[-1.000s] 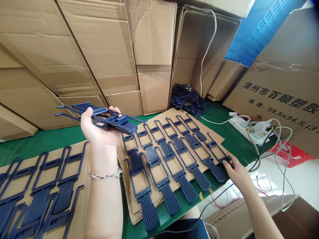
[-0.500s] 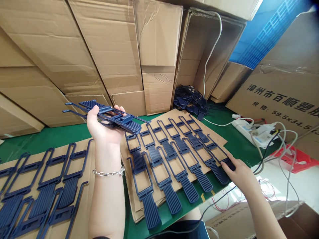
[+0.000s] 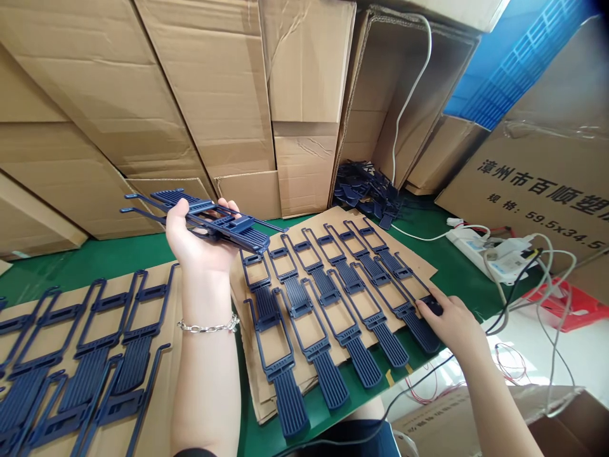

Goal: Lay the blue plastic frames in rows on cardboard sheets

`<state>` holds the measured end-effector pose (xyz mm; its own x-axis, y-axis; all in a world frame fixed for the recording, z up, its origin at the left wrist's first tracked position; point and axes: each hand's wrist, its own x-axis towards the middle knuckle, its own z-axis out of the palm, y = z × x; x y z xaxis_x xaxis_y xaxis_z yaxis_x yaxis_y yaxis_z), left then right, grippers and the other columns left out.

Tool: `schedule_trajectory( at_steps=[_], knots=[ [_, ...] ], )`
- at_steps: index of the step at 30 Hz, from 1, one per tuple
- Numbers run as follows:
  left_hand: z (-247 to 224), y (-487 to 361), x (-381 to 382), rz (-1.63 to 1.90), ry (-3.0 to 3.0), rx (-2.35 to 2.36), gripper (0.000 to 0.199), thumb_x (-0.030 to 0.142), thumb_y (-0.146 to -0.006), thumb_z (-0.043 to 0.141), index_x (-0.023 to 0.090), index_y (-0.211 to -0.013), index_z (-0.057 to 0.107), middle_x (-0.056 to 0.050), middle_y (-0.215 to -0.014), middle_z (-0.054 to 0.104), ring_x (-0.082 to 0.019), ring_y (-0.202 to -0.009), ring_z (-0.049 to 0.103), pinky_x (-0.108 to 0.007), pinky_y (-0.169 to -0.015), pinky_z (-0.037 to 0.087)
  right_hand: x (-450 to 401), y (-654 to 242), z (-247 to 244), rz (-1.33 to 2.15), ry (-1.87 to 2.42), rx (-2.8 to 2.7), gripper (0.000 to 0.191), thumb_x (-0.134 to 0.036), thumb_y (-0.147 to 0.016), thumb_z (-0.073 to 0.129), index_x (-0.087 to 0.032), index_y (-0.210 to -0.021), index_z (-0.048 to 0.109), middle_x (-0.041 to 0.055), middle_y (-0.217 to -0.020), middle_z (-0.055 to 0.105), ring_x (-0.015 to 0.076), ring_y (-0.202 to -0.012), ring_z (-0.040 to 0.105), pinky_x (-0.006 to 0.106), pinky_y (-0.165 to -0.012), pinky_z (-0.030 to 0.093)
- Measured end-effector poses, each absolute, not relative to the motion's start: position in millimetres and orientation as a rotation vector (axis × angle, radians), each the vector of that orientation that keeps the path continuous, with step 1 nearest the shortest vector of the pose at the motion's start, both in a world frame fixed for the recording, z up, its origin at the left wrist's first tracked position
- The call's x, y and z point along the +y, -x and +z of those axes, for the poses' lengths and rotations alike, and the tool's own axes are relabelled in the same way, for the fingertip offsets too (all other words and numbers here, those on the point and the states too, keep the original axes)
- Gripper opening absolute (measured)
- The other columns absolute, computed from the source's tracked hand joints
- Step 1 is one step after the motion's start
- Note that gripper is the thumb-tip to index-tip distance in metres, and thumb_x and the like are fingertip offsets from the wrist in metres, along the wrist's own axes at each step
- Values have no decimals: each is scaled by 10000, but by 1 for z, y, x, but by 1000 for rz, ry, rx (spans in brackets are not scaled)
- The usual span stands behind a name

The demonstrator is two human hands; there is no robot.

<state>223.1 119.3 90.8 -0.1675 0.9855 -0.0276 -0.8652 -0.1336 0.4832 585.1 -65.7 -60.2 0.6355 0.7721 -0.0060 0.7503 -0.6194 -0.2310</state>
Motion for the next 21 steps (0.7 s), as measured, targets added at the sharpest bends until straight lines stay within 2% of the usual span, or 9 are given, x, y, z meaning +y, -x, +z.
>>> schedule_trajectory(
  at_steps=[4,11,21],
  knots=[
    [89,-221,122,1678,-363,459,270,353,-719,509,134,-868,453,-44,-750,549,-153,-717,607,-283,-642,549,-63,-582,-58,150,2656,-1236,653,-600,-797,315,-204,-1300,445,98,-1065,481,267,-991,541,375,-827,440],
    [89,-222,123,1730,-302,461,301,339,-687,553,111,-862,461,-51,-784,532,-149,-755,592,-295,-724,550,-62,-583,-61,153,2674,-1211,628,-611,-798,306,-230,-1274,458,89,-1085,462,269,-995,542,383,-847,438],
    [85,-223,126,1665,-382,499,276,372,-716,511,148,-871,466,-54,-762,574,-161,-726,616,-278,-627,556,-62,-589,-73,37,2549,-1257,701,-649,-790,294,-173,-1266,487,128,-1162,492,307,-1071,496,430,-930,393]
  ],
)
